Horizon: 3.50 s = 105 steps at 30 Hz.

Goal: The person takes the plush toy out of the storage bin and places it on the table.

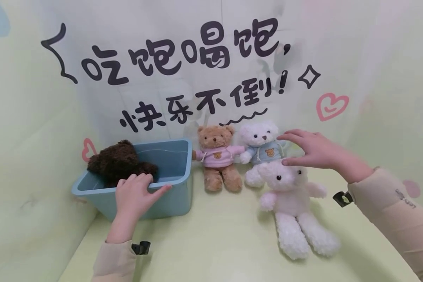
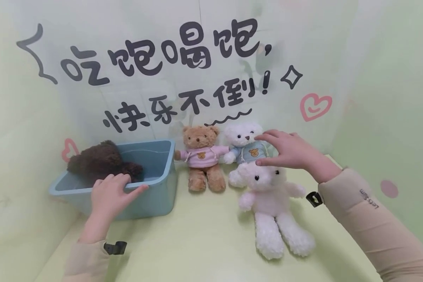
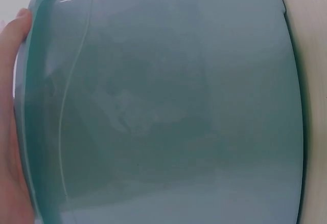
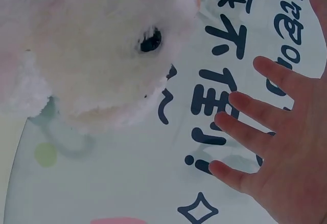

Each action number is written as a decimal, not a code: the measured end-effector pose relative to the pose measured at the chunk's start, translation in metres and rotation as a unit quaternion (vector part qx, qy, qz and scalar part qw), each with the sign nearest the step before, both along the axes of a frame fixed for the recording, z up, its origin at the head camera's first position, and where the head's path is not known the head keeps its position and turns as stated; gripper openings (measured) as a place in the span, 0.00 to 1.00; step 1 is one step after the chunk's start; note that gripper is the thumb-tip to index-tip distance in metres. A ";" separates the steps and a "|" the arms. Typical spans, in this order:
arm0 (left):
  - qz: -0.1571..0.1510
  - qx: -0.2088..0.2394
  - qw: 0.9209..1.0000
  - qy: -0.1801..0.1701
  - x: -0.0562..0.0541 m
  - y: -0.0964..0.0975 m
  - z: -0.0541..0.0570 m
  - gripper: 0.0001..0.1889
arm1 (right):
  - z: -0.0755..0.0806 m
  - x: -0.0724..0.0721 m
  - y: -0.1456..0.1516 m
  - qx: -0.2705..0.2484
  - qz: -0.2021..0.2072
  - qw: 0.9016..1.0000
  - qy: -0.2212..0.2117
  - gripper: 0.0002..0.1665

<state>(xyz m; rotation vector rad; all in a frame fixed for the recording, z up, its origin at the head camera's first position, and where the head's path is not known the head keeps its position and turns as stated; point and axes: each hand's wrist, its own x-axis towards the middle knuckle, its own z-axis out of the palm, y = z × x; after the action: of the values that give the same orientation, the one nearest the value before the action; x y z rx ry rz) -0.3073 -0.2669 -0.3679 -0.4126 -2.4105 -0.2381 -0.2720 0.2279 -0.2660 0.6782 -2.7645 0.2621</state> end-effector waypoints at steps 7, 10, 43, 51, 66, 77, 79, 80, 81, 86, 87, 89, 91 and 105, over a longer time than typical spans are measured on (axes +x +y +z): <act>0.004 -0.005 1.000 0.004 0.002 -0.005 0.000 0.30 | 0.007 -0.009 -0.016 0.008 0.005 1.000 0.001 0.45; 0.005 -0.004 1.000 0.006 0.004 -0.008 0.001 0.30 | 0.014 -0.017 -0.028 0.015 0.019 1.000 0.003 0.47; -0.023 -0.027 0.999 -0.008 0.007 -0.005 0.002 0.29 | 0.071 -0.072 -0.226 0.093 0.115 0.988 -0.052 0.44; -0.018 -0.051 0.998 -0.036 0.011 -0.007 0.001 0.32 | 0.050 -0.084 -0.270 0.111 0.157 0.979 -0.075 0.42; -0.002 -0.022 0.993 -0.112 0.017 -0.008 0.020 0.35 | 0.043 -0.106 -0.299 0.141 0.148 0.975 -0.092 0.41; 0.012 -0.022 0.984 -0.178 0.031 -0.014 0.027 0.36 | 0.042 -0.105 -0.312 0.156 0.159 0.971 -0.091 0.39; 0.013 -0.025 0.985 -0.170 0.034 -0.016 0.026 0.36 | 0.042 -0.106 -0.314 0.159 0.162 0.969 -0.098 0.39; 0.014 -0.027 0.986 -0.167 0.035 -0.017 0.026 0.36 | 0.041 -0.106 -0.314 0.160 0.163 0.968 -0.101 0.39; 0.014 -0.029 0.986 -0.163 0.037 -0.017 0.025 0.36 | 0.041 -0.106 -0.315 0.162 0.162 0.968 -0.103 0.39; 0.012 -0.037 0.987 -0.153 0.043 -0.020 0.023 0.35 | 0.043 -0.108 -0.317 0.166 0.158 0.967 -0.108 0.39; 0.011 -0.037 0.988 -0.151 0.044 -0.021 0.023 0.35 | 0.043 -0.108 -0.317 0.166 0.158 0.967 -0.107 0.39; 0.011 -0.039 0.988 -0.148 0.045 -0.022 0.023 0.35 | 0.044 -0.108 -0.320 0.168 0.158 0.967 -0.110 0.38; 0.011 -0.040 0.988 -0.146 0.047 -0.023 0.023 0.35 | 0.044 -0.109 -0.323 0.173 0.158 0.966 -0.113 0.37; -0.018 -0.033 0.992 -0.123 0.053 -0.019 0.023 0.33 | 0.041 -0.110 -0.365 0.144 0.214 0.965 -0.052 0.25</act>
<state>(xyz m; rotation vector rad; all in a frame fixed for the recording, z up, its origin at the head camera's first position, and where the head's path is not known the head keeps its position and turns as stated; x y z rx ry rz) -0.2540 -0.2858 -0.3450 -0.4822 -2.6592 -0.2378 -0.3816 -0.1373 -0.2254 1.3761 -2.7514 -0.0253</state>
